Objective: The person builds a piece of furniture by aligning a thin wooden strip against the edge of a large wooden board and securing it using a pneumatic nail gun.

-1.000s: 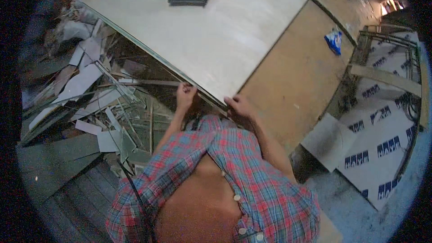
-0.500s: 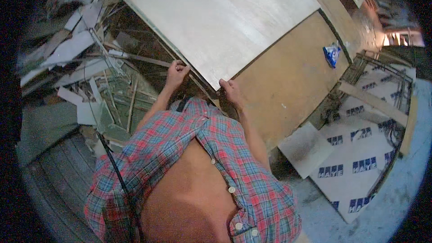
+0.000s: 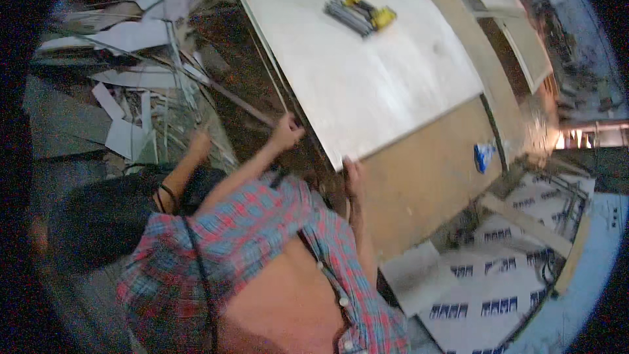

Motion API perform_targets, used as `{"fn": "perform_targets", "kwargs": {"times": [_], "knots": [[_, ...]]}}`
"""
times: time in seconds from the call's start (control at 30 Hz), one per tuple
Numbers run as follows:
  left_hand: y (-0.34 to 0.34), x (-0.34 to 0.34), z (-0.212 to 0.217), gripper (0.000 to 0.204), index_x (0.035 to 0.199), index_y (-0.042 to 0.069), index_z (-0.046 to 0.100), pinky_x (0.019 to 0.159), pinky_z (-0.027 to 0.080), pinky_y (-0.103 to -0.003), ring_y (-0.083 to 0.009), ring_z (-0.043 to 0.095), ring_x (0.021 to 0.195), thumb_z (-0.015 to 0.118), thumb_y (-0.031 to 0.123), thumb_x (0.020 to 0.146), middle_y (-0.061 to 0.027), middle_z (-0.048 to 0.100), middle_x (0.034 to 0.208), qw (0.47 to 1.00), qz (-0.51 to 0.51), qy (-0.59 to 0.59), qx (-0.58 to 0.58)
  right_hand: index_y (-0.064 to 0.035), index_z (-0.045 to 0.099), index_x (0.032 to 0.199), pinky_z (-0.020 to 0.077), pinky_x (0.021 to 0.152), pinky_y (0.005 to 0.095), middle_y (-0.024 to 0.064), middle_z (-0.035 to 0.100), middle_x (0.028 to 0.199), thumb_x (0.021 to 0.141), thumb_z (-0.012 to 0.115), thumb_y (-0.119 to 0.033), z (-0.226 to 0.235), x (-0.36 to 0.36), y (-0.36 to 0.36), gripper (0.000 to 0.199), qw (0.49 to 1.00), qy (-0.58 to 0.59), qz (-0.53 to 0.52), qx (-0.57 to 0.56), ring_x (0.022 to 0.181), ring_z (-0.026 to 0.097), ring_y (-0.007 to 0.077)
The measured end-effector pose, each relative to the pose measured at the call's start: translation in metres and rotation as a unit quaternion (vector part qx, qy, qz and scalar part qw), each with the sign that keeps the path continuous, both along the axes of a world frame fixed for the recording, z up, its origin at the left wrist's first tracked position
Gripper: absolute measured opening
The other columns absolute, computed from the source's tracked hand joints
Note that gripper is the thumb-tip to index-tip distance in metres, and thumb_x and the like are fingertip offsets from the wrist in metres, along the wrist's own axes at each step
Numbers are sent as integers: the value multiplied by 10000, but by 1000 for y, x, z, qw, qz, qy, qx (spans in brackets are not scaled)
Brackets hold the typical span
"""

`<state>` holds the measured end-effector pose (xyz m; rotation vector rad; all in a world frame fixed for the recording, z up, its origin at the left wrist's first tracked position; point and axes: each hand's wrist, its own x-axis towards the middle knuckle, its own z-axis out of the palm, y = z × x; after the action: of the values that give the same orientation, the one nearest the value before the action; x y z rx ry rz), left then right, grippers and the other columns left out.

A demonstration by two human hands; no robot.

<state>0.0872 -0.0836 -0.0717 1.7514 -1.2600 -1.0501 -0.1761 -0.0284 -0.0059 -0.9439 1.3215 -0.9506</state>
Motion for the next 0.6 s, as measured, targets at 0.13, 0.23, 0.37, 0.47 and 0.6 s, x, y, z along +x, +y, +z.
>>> {"fn": "perform_targets", "kwargs": {"times": [0.13, 0.23, 0.37, 0.47, 0.6], "knots": [[18, 5, -3, 622, 1181, -89, 515, 622, 488, -398, -254, 581, 667, 751, 259, 723, -126, 585, 734, 999, 23, 30, -33, -105, 564, 694, 325, 510, 268, -40, 485, 613, 930, 622, -348, 3, 8, 13, 344, 1000, -17, 9, 13, 546, 426, 73], [15, 2, 13, 602, 1167, -110, 506, 691, 509, -417, -303, 639, 788, 725, 239, 729, -188, 622, 820, 1000, 3, -14, 23, -92, 573, 748, 370, 528, 264, -38, 505, 635, 934, 625, -337, -1, 1, 15, 311, 997, -67, 1, 22, 551, 442, 75], [0, 7, 3, 636, 1190, -149, 472, 872, 499, -441, -397, 624, 1036, 703, 223, 729, -304, 618, 1054, 987, 53, -145, -53, -87, 576, 780, 425, 550, 257, -37, 522, 651, 933, 625, -318, 11, 18, 6, 282, 988, -141, -53, -14, 564, 465, 68], [-5, 6, 52, 591, 1160, -187, 487, 948, 473, -452, -452, 577, 1137, 650, 168, 717, -374, 585, 1131, 991, 2, -64, 116, -109, 540, 735, 331, 519, 255, -52, 460, 635, 928, 625, -311, 38, 13, 14, 291, 991, -124, -45, -11, 566, 408, 55], [-7, 10, 41, 487, 1043, -191, 557, 893, 503, -458, -449, 622, 1060, 632, 149, 702, -373, 624, 989, 989, -23, -117, 90, -124, 487, 678, 299, 525, 258, -53, 410, 619, 918, 625, -327, 48, 19, 6, 343, 994, -86, -65, -17, 573, 387, 59]]}}
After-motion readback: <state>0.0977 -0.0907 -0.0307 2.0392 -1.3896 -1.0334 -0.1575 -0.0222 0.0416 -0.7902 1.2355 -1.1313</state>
